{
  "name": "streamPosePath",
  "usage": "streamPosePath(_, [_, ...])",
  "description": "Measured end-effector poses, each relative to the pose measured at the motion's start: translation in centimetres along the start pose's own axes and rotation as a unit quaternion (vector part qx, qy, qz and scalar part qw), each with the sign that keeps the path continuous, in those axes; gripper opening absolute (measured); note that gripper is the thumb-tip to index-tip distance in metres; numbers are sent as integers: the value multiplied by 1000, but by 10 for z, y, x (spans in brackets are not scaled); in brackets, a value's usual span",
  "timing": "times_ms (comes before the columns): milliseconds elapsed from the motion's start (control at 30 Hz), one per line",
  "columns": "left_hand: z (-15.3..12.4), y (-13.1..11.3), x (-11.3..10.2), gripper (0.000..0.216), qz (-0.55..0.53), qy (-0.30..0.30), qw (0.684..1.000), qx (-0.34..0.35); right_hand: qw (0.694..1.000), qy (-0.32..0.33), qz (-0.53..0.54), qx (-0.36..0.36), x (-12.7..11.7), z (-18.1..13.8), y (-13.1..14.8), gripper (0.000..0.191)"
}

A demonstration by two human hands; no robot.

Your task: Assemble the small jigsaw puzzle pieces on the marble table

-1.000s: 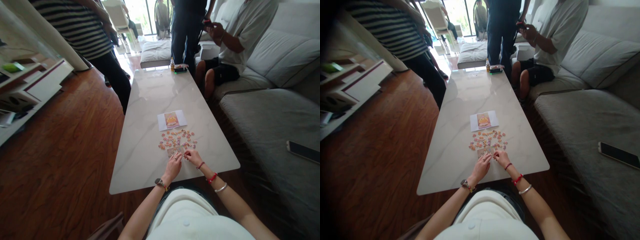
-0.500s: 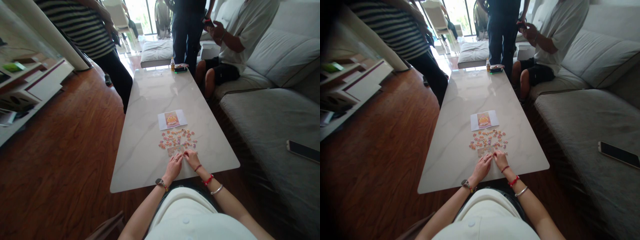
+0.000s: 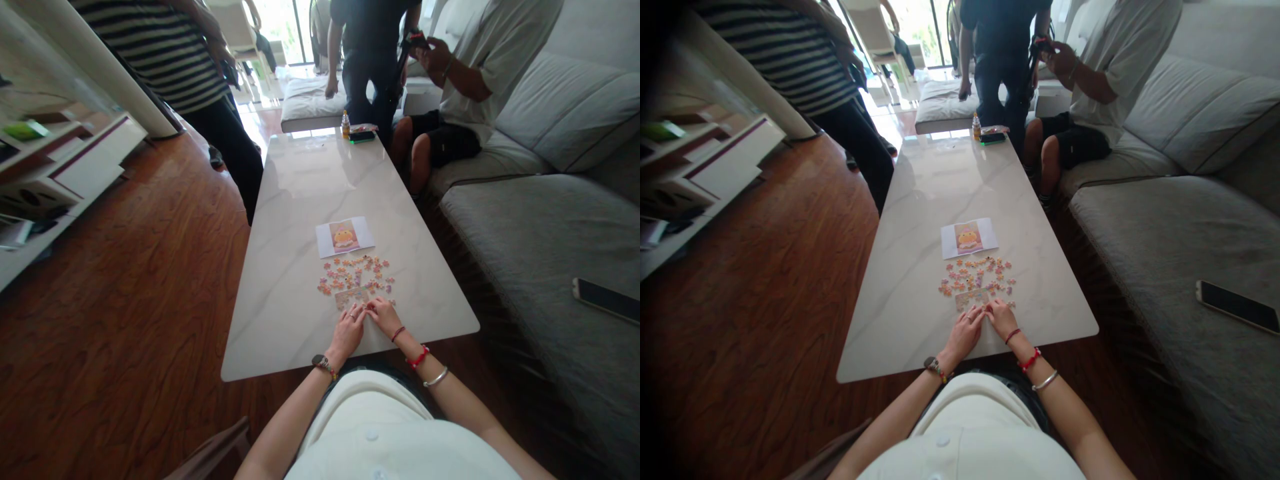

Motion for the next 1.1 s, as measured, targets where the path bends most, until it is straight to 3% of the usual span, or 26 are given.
streamPosePath(133, [1, 1, 0, 40, -11, -8, 1000, -13, 999, -8, 40, 25, -3, 2, -2, 3])
streamPosePath(233, [1, 2, -2, 36, -29, -29, 999, -19, 987, -13, 136, 82, -3, 3, -6, 9])
streamPosePath(300, [2, 2, -5, 35, -45, -48, 997, -29, 960, -11, 243, 142, 0, 2, -11, 14])
streamPosePath(433, [5, 4, -11, 33, -104, -71, 990, -69, 869, -8, 431, 244, 10, -6, -16, 14])
streamPosePath(533, [12, 7, -10, 29, -208, -61, 969, -115, 820, -10, 493, 290, 14, -12, -16, 17])
streamPosePath(633, [20, 11, -7, 23, -315, -52, 932, -171, 802, 3, 505, 319, 17, -16, -14, 16])
streamPosePath(767, [25, 15, -5, 17, -357, -48, 908, -213, 831, 21, 459, 312, 22, -20, -13, 15])
streamPosePath(933, [20, 21, -3, 14, -339, -30, 911, -232, 910, 39, 344, 230, 19, -18, -18, 12])
streamPosePath(1033, [17, 27, -4, 14, -313, -24, 918, -242, 958, -25, 221, 180, -7, -6, -37, 14])
streamPosePath(1100, [17, 30, -5, 13, -292, -18, 925, -243, 974, -96, 118, 166, -32, 8, -55, 15])
Point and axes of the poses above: each hand's wrist, its own z-axis towards the middle knuckle, its own x-axis out of the palm, y = z × x, the point moved 5 cm from there along z, towards the middle knuckle, and after that the axes turned 4 degrees about -z, right-handed, at the moved point
